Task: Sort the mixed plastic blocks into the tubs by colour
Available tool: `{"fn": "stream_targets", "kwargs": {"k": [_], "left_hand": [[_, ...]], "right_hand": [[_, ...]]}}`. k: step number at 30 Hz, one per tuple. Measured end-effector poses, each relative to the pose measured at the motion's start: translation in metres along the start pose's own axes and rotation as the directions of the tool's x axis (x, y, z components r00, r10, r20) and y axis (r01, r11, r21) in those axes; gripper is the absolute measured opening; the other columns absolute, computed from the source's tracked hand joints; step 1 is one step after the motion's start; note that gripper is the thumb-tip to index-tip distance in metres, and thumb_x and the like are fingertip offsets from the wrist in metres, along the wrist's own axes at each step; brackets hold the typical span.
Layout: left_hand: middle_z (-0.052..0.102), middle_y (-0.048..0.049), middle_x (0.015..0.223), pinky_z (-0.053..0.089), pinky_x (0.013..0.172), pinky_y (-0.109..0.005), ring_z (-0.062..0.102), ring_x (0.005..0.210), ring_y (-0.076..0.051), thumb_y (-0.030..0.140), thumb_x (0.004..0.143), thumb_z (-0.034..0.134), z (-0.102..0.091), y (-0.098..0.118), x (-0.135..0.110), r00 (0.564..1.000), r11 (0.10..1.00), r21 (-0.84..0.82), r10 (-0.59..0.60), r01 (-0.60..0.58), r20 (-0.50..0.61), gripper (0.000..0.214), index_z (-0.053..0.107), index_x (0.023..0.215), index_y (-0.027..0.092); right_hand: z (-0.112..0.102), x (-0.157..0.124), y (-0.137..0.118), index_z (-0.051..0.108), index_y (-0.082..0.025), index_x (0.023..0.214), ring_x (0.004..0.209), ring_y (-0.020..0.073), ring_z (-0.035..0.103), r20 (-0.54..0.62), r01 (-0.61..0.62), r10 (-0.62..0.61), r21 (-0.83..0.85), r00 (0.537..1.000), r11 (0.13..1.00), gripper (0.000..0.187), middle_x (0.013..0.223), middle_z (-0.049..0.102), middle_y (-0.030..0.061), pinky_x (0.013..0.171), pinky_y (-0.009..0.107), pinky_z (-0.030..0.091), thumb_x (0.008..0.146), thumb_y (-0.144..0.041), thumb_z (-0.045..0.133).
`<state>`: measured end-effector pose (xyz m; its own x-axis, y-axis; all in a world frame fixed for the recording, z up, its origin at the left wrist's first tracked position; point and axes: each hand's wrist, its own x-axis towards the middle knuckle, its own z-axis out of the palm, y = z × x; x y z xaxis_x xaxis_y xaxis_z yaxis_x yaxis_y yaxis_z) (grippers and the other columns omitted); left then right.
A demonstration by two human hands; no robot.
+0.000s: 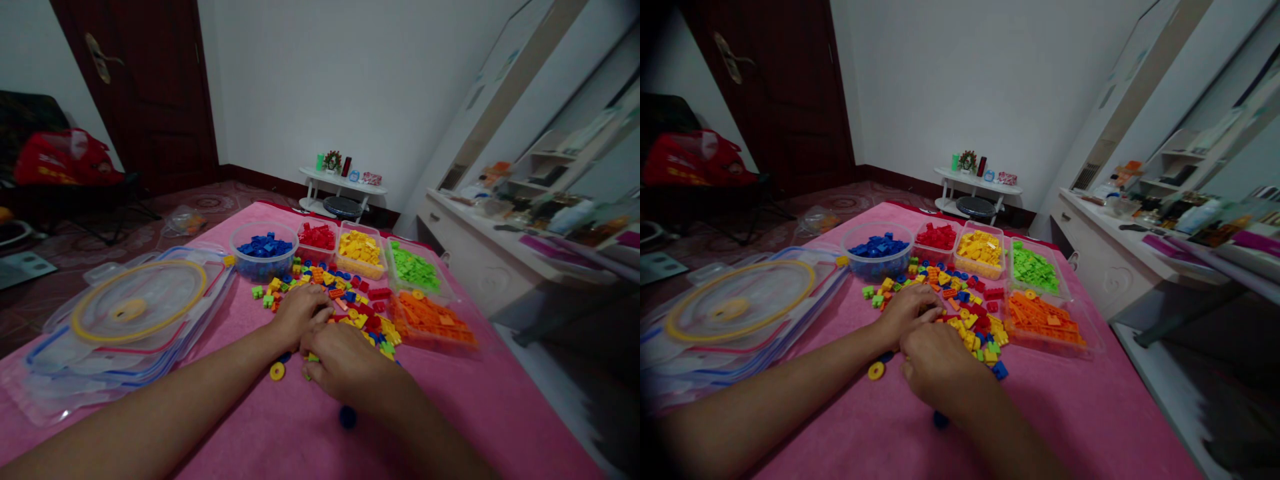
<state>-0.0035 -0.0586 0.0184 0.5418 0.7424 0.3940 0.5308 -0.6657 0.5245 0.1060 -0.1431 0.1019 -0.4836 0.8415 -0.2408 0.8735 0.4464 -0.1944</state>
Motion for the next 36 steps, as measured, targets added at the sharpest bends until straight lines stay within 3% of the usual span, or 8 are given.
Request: {"fn": "stream_targets", "kwargs": {"k": [36], "left_hand": [[0.064,-0.0025,0.08,0.04,0.075,-0.028,0.055,0.08,-0.016,0.027,0.081,0.057,-0.0008,0.0008,0.0,1.0,1.0,0.01,-0.002,0.002,0.004,0.015,0.07,0.08,0.021]], "right_hand": [[0.0052,0.0,-0.0006,0.069,-0.016,0.084,0.078,0.0205,0.061,-0.082,0.022,-0.022,0.001,0.996,1.0,0.02,0.085,0.069,0.0097,0.06,0.028,0.035,0.076,-0.02,0.051]]}}
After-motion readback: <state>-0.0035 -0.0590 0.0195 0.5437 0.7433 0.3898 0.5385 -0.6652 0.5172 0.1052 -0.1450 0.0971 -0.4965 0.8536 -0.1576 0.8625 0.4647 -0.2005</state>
